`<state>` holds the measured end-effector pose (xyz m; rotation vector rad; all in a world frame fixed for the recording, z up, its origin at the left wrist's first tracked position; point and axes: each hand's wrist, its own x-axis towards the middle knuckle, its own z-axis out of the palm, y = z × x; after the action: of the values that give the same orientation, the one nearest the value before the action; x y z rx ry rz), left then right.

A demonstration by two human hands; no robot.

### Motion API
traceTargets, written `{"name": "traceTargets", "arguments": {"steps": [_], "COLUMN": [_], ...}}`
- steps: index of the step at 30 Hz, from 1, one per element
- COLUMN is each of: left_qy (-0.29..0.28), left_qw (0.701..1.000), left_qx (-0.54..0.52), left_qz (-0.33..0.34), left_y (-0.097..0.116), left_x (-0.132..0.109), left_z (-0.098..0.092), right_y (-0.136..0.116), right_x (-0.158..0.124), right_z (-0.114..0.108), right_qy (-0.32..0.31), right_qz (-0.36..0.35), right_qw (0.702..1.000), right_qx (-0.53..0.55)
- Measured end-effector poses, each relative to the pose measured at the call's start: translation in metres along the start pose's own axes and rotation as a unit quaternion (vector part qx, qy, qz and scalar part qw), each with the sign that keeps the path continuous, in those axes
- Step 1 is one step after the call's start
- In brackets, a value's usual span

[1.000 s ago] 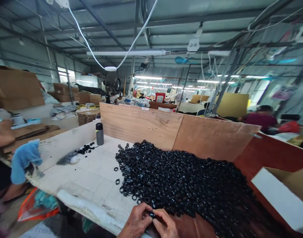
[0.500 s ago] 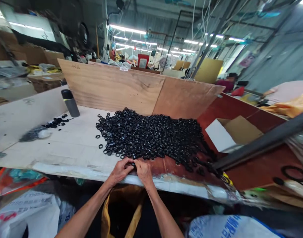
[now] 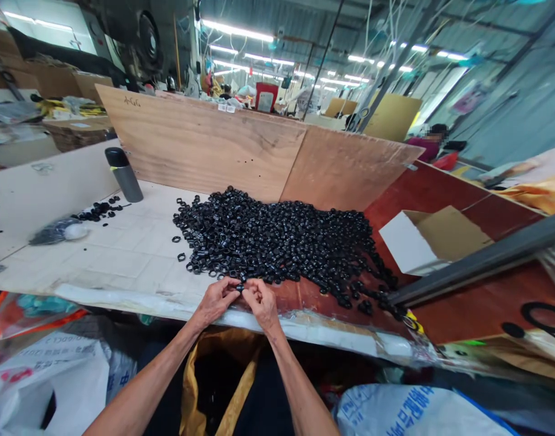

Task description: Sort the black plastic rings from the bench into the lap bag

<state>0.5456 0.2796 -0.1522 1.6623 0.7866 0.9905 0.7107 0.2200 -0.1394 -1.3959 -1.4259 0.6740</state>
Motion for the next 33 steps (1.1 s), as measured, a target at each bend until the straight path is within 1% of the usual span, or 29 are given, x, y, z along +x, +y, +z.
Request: {"name": "traceTargets", "arguments": {"steps": [4,7,10,13,16,19,21,25,27,30,33], "left_qy": [-0.018,-0.019,-0.026,-0.033,-0.024,-0.026,-0.026,-0.014,-0.015,-0.008,-0.001], "left_qw": [1.0,1.0,1.0,0.999,0.999,0.998,0.999,1.0,0.999,1.0,1.0], "left_qx": [-0.003,0.003,0.005,-0.002,-0.023,-0.046,-0.037,-0.022,-0.029,-0.011,0.0], "left_qz": [-0.004,-0.004,-0.002,-0.012,-0.019,-0.02,-0.017,-0.017,-0.017,-0.013,-0.01], "left_y": [-0.003,-0.002,0.002,0.006,0.005,0.003,0.002,0.003,0.003,0.002,0.0], "left_x": [0.001,0.001,0.0,0.0,0.0,0.0,0.0,0.0,0.0,0.0,0.0], "left_z": [0.0,0.0,-0.001,-0.001,0.0,0.0,0.0,-0.001,0.0,0.0,0.0], "right_y": [0.008,0.011,0.01,0.009,0.009,0.011,0.012,0.007,0.004,0.0,0.0], "right_x": [0.003,0.006,0.009,0.008,0.005,0.002,0.002,0.003,0.002,0.0,-0.001], "right_z": [0.002,0.005,0.008,0.01,0.008,0.005,0.005,0.007,0.007,0.004,0.002], "right_qy": [-0.035,-0.025,-0.018,0.0,0.029,-0.013,-0.019,0.017,0.018,0.004,0.01], "right_qz": [0.003,0.001,-0.029,-0.042,-0.019,-0.011,-0.01,-0.036,-0.04,-0.023,-0.022], "right_qw": [0.999,0.999,0.994,0.99,0.996,1.0,0.999,0.992,0.993,0.996,0.998], "right_qx": [0.008,-0.039,-0.107,-0.135,-0.082,-0.011,-0.027,-0.116,-0.111,-0.086,-0.064]}}
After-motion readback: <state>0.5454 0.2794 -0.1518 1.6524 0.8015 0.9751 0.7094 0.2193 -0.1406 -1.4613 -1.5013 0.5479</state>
